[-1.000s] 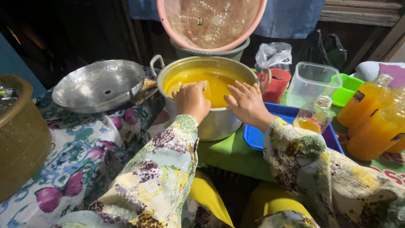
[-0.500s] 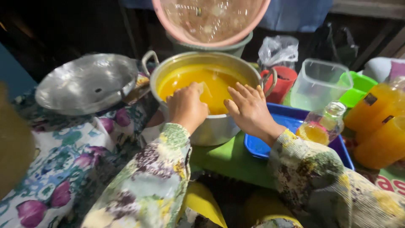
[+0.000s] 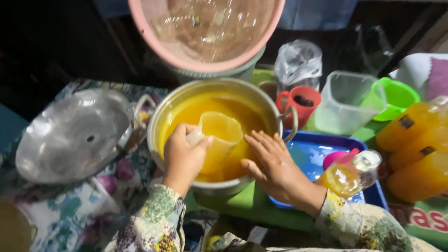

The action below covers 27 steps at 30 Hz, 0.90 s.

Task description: The person scoops yellow liquid from a large metal pot using a plastic measuring cup and pours it into clear plastic bottles placed on a blue tray. The person repeats this process for multiple bottles, retrieving empty bottles from a pink basket as needed.

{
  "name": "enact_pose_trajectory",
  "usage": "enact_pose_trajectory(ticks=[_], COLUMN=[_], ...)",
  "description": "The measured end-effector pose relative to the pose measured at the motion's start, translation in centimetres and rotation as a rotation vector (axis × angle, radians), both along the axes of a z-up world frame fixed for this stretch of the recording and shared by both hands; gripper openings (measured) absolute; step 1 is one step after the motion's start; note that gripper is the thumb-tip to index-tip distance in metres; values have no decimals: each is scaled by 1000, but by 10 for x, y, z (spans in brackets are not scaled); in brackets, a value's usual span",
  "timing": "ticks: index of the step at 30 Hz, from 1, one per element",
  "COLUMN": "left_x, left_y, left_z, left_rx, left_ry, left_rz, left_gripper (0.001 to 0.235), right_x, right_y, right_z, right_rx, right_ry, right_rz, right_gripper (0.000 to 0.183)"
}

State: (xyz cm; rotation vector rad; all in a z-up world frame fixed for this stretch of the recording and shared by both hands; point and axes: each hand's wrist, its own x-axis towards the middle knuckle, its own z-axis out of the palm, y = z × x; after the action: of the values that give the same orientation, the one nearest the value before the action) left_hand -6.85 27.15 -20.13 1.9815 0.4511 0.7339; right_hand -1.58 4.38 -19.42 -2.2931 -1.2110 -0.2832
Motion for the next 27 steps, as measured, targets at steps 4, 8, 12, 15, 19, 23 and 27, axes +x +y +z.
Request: enact_pose_trajectory(ticks=[4,8,12,15,19,23,27], left_x=[7,12,17,25,39,55,69], left_y=[-3,-5,-5,-6,-12,-29,-50], left_z=[16,39,67,89,114,136,150], left_rx=[-115,-248,-316,-383,-381,-441,-430], left_ry=[45,115,136,92,41,47,15], left_rz=[-38,-92,-186,-305,-439,-556,-641], left_gripper=[32,31,28,29,28,30,30], right_x=[-1,4,9,14,16,14,3], right_y=[-19,-36,-50,-72,-111,-153,-178], right_z=[42,84,114,124,108,64,7], right_rx=[95,124,199,93,202,363,314], right_ry=[356,319,386,300,515,716,799], right_rz=[-61,-170,-312,-509,-766,-851,-909], right_gripper=[71,77,81,90,106,121,124])
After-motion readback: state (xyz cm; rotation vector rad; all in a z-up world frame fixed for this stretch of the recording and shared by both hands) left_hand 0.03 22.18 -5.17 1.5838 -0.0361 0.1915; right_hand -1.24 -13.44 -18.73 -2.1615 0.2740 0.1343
